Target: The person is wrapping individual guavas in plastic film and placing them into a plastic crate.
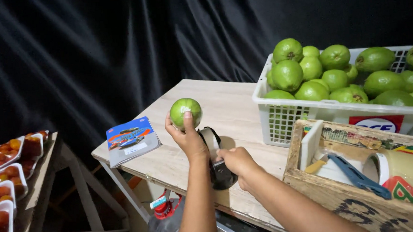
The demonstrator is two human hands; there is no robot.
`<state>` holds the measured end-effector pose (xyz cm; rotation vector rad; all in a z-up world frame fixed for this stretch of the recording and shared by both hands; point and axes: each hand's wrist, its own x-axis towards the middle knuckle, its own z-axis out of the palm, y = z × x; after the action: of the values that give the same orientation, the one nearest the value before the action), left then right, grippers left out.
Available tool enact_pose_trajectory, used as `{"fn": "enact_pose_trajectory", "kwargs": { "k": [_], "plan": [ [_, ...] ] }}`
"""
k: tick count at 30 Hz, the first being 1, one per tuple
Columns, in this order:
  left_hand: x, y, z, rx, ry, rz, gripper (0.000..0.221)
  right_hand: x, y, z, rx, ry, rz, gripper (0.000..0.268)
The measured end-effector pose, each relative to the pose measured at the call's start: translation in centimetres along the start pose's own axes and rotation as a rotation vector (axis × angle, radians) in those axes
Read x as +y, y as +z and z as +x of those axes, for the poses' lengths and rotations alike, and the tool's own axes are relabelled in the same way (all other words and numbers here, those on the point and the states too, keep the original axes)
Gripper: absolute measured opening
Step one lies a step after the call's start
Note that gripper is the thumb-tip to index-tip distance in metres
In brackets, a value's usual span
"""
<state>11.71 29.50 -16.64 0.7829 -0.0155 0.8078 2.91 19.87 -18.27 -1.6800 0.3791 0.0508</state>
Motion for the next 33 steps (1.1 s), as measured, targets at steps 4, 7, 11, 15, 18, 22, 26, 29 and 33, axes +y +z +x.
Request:
{"fn": "enact_pose_trajectory", "kwargs": {
  "k": [4,7,11,15,18,22,26,29,33],
  "plan": [
    [0.3,-0.3,-0.1,-0.021,0.011,0.069,0.076,-2.6,-1.1,-3.7,0.001,0.006,-0.030,0.035],
    [1.0,0.1,-0.6,-0.016,0.022,0.110,0.077,-2.1,-0.9,-3.0,0.039,-0.039,-0.188,0.032],
    [1.3,0.4,-1.0,0.003,0.023,0.153,0.076,-1.1,0.1,-0.7,0.118,-0.185,-0.210,0.024],
    [1.8,0.6,-1.3,-0.004,0.024,0.192,0.077,-2.3,-1.3,-5.2,0.148,-0.285,-0.204,0.021],
    [2.5,0.9,-1.6,-0.028,0.072,0.235,0.076,-1.4,-2.2,-7.6,0.027,-0.238,-0.133,0.024],
    [3.4,1.3,-2.0,0.006,0.008,0.226,0.074,3.1,-1.9,-5.9,0.069,-0.272,0.005,0.019],
    [4.1,1.7,-2.3,0.014,-0.056,0.219,0.074,5.1,-1.6,-4.8,-0.051,-0.142,0.192,0.024],
    [3.9,1.7,-2.1,0.032,-0.067,0.209,0.075,7.7,-1.3,-2.1,-0.053,-0.224,0.239,0.030],
    [4.2,1.8,-2.0,0.035,-0.091,0.208,0.075,7.6,-2.1,-2.8,-0.073,-0.169,0.263,0.025]
  ]
}}
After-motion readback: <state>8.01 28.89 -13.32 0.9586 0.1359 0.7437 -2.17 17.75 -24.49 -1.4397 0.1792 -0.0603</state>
